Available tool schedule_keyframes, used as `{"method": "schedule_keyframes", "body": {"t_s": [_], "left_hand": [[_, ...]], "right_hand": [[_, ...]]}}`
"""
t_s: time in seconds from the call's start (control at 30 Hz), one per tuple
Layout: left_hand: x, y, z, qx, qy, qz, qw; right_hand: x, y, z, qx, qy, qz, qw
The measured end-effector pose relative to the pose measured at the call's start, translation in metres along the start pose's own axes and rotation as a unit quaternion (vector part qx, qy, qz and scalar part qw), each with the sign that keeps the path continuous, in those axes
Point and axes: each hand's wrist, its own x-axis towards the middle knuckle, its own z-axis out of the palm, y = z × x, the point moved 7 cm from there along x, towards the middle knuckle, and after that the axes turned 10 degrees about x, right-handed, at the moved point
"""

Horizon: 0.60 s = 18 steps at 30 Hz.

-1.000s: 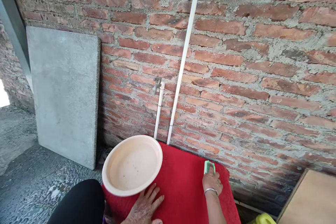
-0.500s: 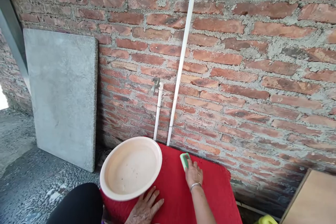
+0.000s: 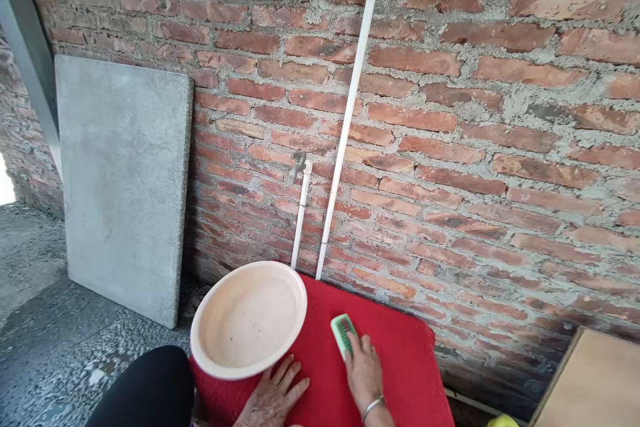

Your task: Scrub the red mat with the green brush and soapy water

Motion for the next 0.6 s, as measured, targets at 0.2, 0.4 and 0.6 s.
{"method": "schedule_keyframes", "body": {"t_s": [0.2,0.4,0.6], "left_hand": [[0.001,0.0,0.004,0.022,0.017,-0.005,1.0],[0.002,0.005,0.008,0.017,0.021,-0.024,0.999],[0.004,0.006,0.009,-0.012,-0.024,-0.036,0.999]], "right_hand": [[-0.014,-0.06,0.022,-0.009,-0.034,-0.093,0.995],[0.014,0.007,-0.015,-0.08,0.003,0.089,0.993],[-0.005,-0.02,0.009,-0.031,-0.037,-0.061,0.997]]}}
